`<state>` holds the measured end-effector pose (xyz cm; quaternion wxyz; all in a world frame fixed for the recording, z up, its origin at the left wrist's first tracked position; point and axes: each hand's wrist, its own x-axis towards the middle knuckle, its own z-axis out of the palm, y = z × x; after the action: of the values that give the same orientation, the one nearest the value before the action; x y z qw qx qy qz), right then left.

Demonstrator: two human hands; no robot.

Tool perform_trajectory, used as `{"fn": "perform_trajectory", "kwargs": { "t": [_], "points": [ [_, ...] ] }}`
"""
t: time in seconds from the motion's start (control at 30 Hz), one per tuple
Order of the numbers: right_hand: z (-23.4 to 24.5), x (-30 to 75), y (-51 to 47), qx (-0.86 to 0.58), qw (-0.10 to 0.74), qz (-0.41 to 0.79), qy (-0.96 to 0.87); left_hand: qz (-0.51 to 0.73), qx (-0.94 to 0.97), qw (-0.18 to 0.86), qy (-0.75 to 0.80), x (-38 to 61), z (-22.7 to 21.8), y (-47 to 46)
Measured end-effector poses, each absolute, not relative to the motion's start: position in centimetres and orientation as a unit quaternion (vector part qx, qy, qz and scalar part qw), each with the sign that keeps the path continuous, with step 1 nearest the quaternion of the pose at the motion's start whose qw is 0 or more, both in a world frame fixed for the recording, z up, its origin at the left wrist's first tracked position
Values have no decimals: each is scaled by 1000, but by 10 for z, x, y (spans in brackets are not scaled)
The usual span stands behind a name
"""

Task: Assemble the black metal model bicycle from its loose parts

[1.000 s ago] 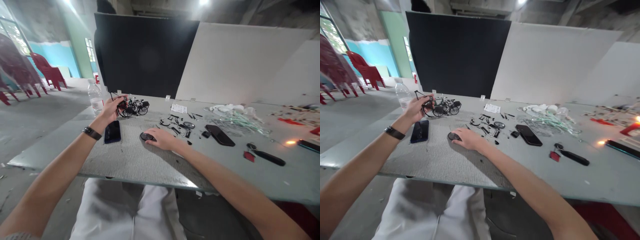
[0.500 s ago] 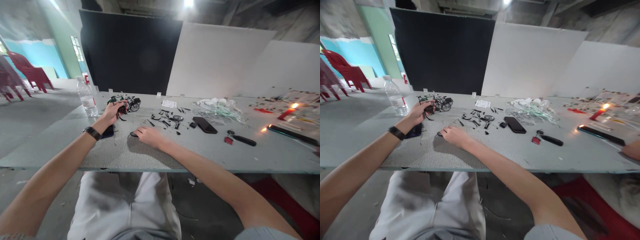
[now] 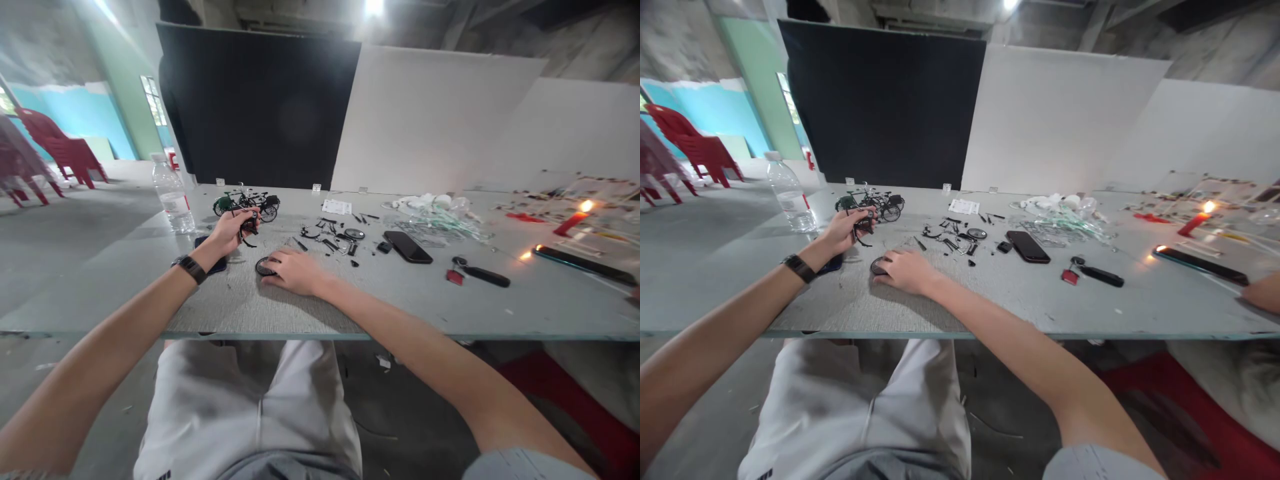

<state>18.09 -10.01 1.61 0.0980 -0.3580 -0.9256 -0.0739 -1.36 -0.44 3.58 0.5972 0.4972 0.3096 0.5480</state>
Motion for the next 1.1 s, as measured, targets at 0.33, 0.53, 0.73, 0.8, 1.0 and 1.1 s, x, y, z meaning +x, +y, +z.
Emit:
{"fn": "perform_trajectory", "kwargs": {
  "t": [0.33,0.53,0.73,0.8,1.0,1.1],
  "points": [
    [77,314,-79,-650,143,30,-746,545,486,601,324,-14,38,-7],
    [71,375,-67,-748,39,35,-662,542,485,601,330,-12,38,-10],
    [62,365,-53,-716,-5,76,-694,540,484,603,332,-13,37,-12],
    [60,358,-53,-708,-11,75,-702,541,483,603,331,-13,37,-11],
    [52,332,-50,-669,27,56,-741,540,490,599,330,-14,34,-7],
    [50,327,-47,-665,21,73,-743,541,491,598,331,-13,34,-8]
  ]
}}
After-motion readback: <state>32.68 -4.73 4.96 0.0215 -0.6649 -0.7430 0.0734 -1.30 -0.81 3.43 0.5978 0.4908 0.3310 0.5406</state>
